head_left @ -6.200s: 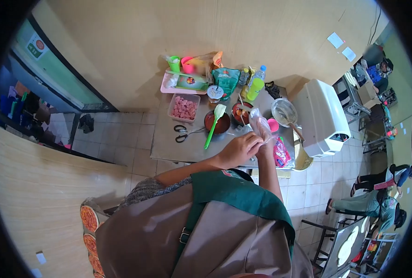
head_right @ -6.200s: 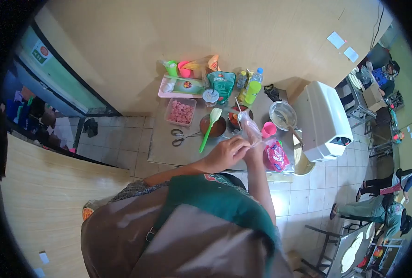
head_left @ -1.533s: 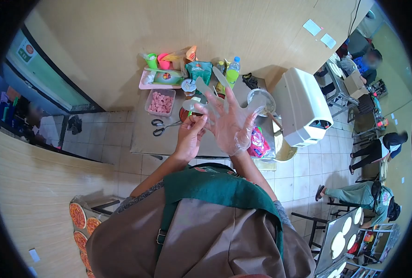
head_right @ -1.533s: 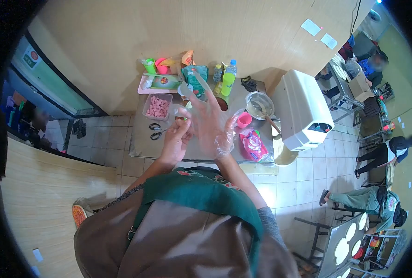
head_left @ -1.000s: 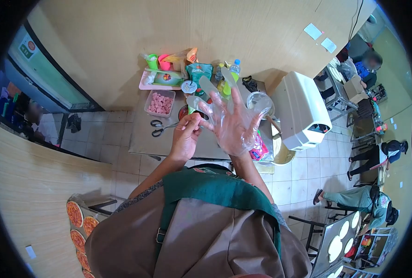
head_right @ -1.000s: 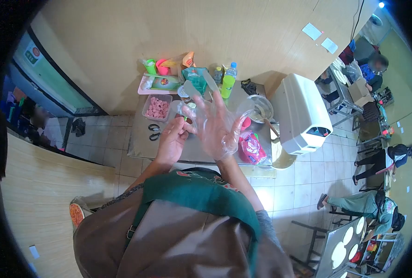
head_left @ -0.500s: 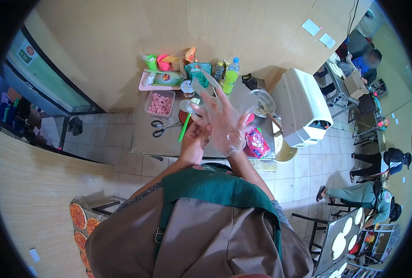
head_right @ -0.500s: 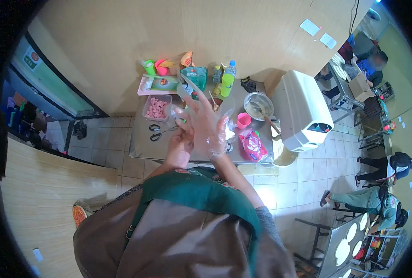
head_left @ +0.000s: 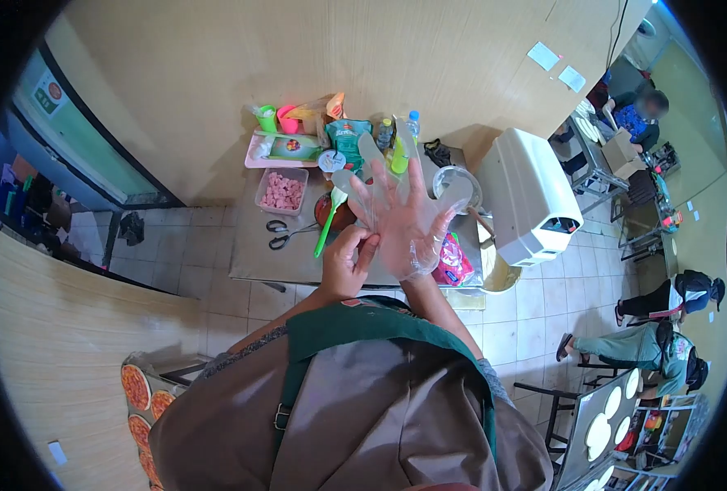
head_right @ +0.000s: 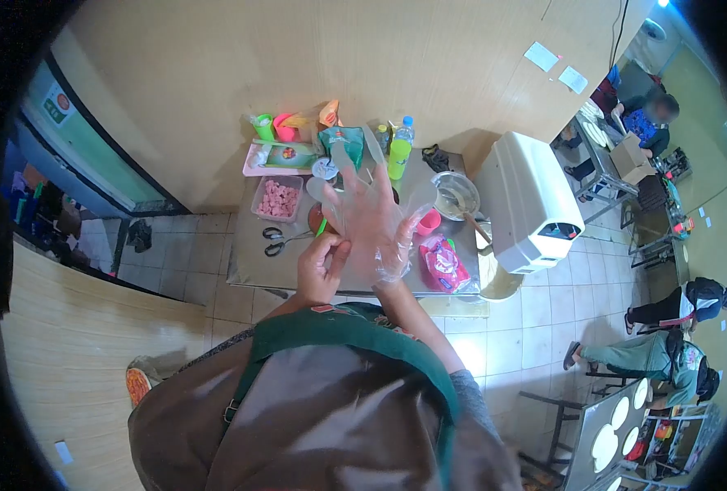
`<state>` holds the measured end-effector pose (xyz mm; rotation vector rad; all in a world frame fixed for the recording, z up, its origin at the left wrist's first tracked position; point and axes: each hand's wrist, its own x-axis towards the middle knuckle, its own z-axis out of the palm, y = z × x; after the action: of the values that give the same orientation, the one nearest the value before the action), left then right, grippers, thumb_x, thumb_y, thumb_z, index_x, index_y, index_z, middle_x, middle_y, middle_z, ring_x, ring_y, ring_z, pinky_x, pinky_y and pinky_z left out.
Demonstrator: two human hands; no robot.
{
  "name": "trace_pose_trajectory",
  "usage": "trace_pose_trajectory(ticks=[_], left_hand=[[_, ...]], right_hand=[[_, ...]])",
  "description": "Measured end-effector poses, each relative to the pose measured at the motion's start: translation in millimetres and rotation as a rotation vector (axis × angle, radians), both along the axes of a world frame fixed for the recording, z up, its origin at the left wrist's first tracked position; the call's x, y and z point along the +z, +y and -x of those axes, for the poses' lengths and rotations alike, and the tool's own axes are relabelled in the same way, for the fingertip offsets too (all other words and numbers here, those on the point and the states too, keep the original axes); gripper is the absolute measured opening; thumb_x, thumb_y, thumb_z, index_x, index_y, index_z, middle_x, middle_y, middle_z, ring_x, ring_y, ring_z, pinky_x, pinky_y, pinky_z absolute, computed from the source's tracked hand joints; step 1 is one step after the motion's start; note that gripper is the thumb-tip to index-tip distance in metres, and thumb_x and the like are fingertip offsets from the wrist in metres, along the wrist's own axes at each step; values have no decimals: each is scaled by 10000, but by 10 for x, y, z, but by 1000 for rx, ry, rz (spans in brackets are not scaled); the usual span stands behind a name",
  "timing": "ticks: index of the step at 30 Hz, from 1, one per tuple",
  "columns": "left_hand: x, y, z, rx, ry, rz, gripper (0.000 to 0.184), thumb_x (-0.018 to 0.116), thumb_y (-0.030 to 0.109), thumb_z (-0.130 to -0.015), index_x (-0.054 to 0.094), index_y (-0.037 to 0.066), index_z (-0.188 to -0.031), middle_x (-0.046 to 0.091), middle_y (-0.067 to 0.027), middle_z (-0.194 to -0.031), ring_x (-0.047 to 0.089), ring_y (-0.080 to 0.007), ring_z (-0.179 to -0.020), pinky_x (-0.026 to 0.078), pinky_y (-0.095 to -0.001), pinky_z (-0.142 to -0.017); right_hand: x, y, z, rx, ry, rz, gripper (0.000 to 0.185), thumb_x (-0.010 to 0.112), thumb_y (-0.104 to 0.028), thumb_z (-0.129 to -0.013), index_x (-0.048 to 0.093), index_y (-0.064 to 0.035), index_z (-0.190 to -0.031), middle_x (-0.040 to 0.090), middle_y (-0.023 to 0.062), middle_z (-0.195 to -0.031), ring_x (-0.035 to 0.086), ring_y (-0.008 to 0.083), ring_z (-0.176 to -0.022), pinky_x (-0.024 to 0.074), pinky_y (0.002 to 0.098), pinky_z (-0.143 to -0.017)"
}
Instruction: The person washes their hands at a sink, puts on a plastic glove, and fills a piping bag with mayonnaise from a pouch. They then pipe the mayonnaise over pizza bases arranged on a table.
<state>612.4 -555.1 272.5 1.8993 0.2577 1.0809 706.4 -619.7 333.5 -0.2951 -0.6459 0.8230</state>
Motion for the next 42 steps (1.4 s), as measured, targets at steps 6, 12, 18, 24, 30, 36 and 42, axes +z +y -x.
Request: trace_pose_trajectory(ticks=[6,12,18,24,30,36,42], left_hand=[[366,216,-97,60,-240,621,153,635,193,-920,602,46,-945,558,30,-783,500,-67,-738,366,-201,-645],[228,624,-17,-228,-78,906,236,641,294,-918,688,80,-1003,655,23,-860,529,-18,-753,355,-183,-632],[82,567,-5,-241,-102,945,228,657,260,-908,690,63,-1019,670,14,-910,554,-32,-783,408,-192,-708],[-2,464,-56,-264,-108,925,254,664,183,-905,637,57,-1124,644,-10,-1045,563,-54,-874,421,-212,-804],[3,323,-36,-341,-101,884,239,644,120,-910,588,57,-1134,607,0,-1060,549,-74,-1018,416,-262,-911],[178,380,-25,-394,-256,1112,195,637,110,-913,569,82,-1094,580,12,-999,523,-53,-928,400,-231,-835],[201,340,21,-31,-190,785,173,664,182,-906,615,41,-992,595,1,-891,512,-53,-796,389,-197,-724]], right_hand=[[77,-61,4,47,-11,38,1016,383,-845,-749,49,-274,-1521,143,202,-1538,299,463,-1341,275,579,-1076],[62,-73,11,130,-108,228,1116,367,-906,-680,-2,-272,-1521,212,204,-1519,364,400,-1325,332,563,-1041],[7,-72,-65,132,-213,400,1167,352,-935,-645,-12,-257,-1522,267,205,-1496,411,357,-1303,372,528,-1015],[133,-65,-22,125,-178,288,1174,369,-922,-656,-2,-225,-1524,237,217,-1508,400,387,-1309,359,510,-1031],[42,-55,26,75,-132,198,1117,373,-879,-716,5,-203,-1525,144,222,-1540,314,421,-1356,238,494,-1110],[70,-11,86,24,-141,114,1094,385,-844,-750,29,-151,-1519,153,219,-1535,284,396,-1373,218,472,-1124],[-69,81,60,-127,-358,95,1084,404,-811,-778,57,-93,-1512,183,216,-1524,268,363,-1383,223,452,-1125]])
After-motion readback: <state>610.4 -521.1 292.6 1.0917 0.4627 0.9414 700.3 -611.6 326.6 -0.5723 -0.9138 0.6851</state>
